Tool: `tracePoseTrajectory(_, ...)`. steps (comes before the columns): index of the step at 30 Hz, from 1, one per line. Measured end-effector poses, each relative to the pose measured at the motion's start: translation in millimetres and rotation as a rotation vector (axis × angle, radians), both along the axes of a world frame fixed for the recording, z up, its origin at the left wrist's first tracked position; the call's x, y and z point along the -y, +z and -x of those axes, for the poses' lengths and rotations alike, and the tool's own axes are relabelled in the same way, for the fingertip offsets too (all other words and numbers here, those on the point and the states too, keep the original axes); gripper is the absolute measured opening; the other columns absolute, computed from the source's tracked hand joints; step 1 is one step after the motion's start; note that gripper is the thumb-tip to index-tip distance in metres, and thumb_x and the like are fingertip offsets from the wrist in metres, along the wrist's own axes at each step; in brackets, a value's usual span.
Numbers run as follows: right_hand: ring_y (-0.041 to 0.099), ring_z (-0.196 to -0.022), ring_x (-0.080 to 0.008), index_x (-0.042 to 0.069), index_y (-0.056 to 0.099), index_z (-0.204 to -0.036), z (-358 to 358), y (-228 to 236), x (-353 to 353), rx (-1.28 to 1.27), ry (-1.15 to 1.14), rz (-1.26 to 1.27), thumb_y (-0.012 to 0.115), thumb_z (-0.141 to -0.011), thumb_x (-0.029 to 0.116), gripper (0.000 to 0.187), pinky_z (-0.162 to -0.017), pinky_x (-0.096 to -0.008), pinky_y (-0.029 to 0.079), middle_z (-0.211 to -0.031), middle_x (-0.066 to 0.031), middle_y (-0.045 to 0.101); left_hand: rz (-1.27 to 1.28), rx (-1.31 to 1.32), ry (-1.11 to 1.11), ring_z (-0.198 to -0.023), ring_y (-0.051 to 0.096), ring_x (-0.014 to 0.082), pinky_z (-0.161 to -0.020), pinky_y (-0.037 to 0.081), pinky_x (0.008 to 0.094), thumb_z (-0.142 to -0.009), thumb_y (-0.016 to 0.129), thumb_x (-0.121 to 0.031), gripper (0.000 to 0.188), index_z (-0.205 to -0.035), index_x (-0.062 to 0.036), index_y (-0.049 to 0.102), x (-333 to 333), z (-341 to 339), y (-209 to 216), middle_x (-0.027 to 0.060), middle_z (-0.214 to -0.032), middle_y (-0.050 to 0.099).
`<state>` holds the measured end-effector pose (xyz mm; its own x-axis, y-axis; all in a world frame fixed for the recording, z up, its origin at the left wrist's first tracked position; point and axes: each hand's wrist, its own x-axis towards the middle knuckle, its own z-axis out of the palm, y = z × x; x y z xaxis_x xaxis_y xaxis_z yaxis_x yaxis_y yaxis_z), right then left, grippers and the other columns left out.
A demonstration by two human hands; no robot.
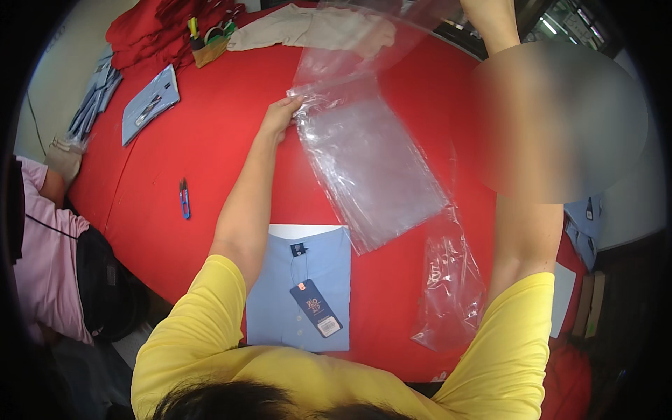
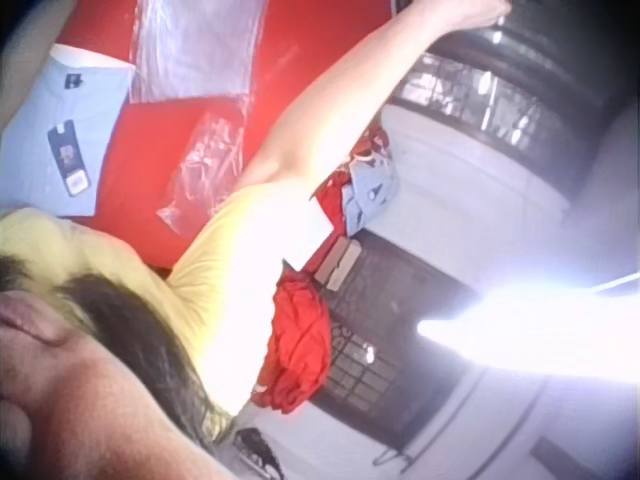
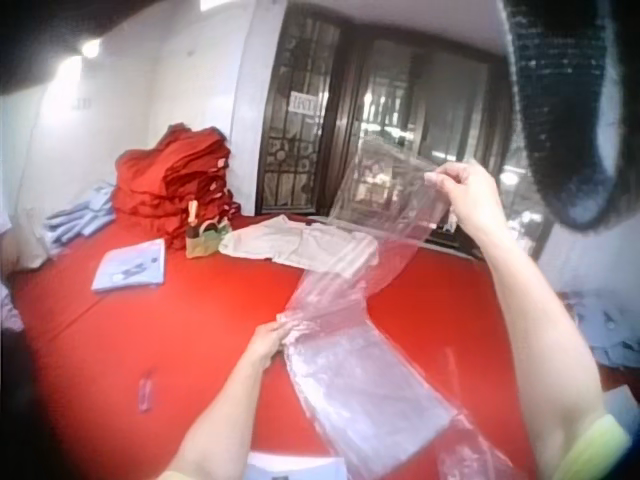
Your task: The person places a folded blue shirt into a plastic bag, seals the bag by removing a strip from the adhesive, and then stacks the packaged shirt with others.
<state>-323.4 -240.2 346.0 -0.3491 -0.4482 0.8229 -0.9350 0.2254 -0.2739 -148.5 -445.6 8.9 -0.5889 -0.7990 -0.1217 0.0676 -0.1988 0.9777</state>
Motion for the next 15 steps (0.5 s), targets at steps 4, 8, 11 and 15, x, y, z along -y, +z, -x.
tracePoseTrajectory(4, 0.063, -0.075, -0.0183, 0.000, 0.070, -0.094, 131.6, 0.9, -17.5, -0.424, -0.395, 0.060, 0.067, -0.087, 0.024, 0.025, -0.069, -0.0310, 0.051, -0.083, -0.0092, 0.066, 0.262, -0.173, -0.150, -0.091, 0.062, 0.0140, -0.083, 0.047, 0.0272, -0.090, 0.066, -0.018, 0.028, -0.109, 0.0017, 0.069, 2.8, -13.4, 11.8, 0.0075, -0.103, 0.070)
tracePoseTrajectory(8, 0.061, -0.106, -0.0164, 0.010, 0.074, -0.106, 210.8, 19.5, -78.9, 0.200, -0.370, -0.151, 0.065, -0.086, 0.044, 0.040, -0.093, -0.0291, 0.041, -0.106, -0.0047, 0.071, 0.219, -0.062, -0.116, -0.088, 0.061, 0.0118, -0.082, 0.047, 0.0262, -0.090, 0.066, -0.019, 0.026, -0.105, 0.0025, 0.070, 24.4, -48.0, 16.2, 0.0067, -0.096, 0.070)
tracePoseTrajectory(11, 0.063, -0.103, -0.0212, 0.017, 0.076, -0.099, 265.3, -12.4, -110.8, 0.293, -0.442, -0.076, 0.064, -0.081, 0.055, 0.044, -0.091, -0.0350, 0.043, -0.107, -0.0084, 0.071, 0.226, -0.088, -0.192, -0.081, 0.060, 0.0092, -0.077, 0.047, 0.0257, -0.091, 0.067, -0.019, 0.021, -0.096, 0.0008, 0.071, 48.3, -46.7, 27.2, 0.0035, -0.088, 0.070)
tracePoseTrajectory(15, 0.062, -0.104, -0.0204, 0.014, 0.074, -0.104, 290.3, -28.9, -183.1, 0.430, -0.548, 0.134, 0.067, -0.084, 0.044, 0.037, -0.091, -0.0318, 0.043, -0.109, -0.0090, 0.070, 0.500, 0.196, -0.100, -0.087, 0.059, 0.0101, -0.081, 0.045, 0.0263, -0.089, 0.067, -0.027, 0.030, -0.103, 0.0000, 0.070, 120.6, -54.3, 19.4, 0.0024, -0.094, 0.069)
